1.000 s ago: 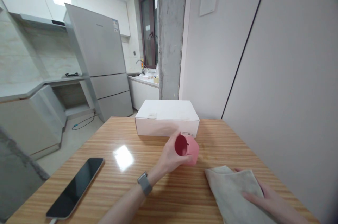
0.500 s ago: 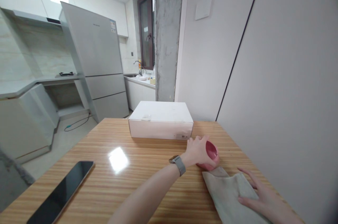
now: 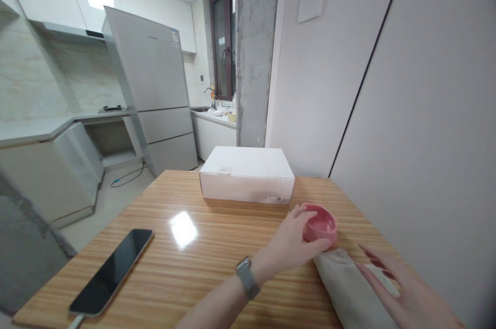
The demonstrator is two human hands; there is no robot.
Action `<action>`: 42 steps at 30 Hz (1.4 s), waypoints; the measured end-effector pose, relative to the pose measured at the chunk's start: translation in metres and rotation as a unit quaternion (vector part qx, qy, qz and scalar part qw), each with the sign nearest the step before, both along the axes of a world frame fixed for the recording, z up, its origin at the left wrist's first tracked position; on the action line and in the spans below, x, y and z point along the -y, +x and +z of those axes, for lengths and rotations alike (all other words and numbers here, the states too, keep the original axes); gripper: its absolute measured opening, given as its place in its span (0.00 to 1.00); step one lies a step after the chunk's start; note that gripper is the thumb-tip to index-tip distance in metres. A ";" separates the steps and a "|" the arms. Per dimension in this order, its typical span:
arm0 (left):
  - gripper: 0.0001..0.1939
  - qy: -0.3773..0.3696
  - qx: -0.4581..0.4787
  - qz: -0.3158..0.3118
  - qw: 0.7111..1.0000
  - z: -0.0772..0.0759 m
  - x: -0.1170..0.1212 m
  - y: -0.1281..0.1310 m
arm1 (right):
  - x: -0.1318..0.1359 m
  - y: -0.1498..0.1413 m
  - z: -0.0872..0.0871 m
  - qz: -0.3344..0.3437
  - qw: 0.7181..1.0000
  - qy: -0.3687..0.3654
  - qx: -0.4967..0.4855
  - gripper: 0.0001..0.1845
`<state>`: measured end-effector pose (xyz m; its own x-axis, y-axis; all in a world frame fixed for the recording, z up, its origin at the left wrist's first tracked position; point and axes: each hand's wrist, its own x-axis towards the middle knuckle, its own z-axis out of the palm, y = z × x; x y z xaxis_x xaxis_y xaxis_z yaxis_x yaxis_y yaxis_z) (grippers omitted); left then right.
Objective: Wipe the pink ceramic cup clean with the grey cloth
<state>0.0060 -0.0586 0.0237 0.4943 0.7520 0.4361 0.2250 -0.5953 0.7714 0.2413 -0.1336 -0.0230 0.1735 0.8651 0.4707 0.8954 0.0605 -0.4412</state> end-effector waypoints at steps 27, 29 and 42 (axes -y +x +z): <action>0.20 -0.066 -0.153 0.264 0.950 -0.094 0.081 -0.133 | 0.010 -0.198 -0.060 0.248 0.850 -0.225 -0.405 0.29; 0.20 -0.065 -0.156 0.265 0.949 -0.094 0.081 -0.133 | 0.010 -0.198 -0.061 0.249 0.849 -0.229 -0.405 0.29; 0.20 -0.053 -0.164 0.259 0.950 -0.093 0.081 -0.133 | 0.013 -0.200 -0.062 0.229 0.867 -0.197 -0.395 0.29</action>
<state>-0.1275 -0.1392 -0.0697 0.1422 0.9627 0.2304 0.7048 -0.2619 0.6593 0.0413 -0.1464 -0.0848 -0.0967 0.9952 0.0139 0.2251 0.0354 -0.9737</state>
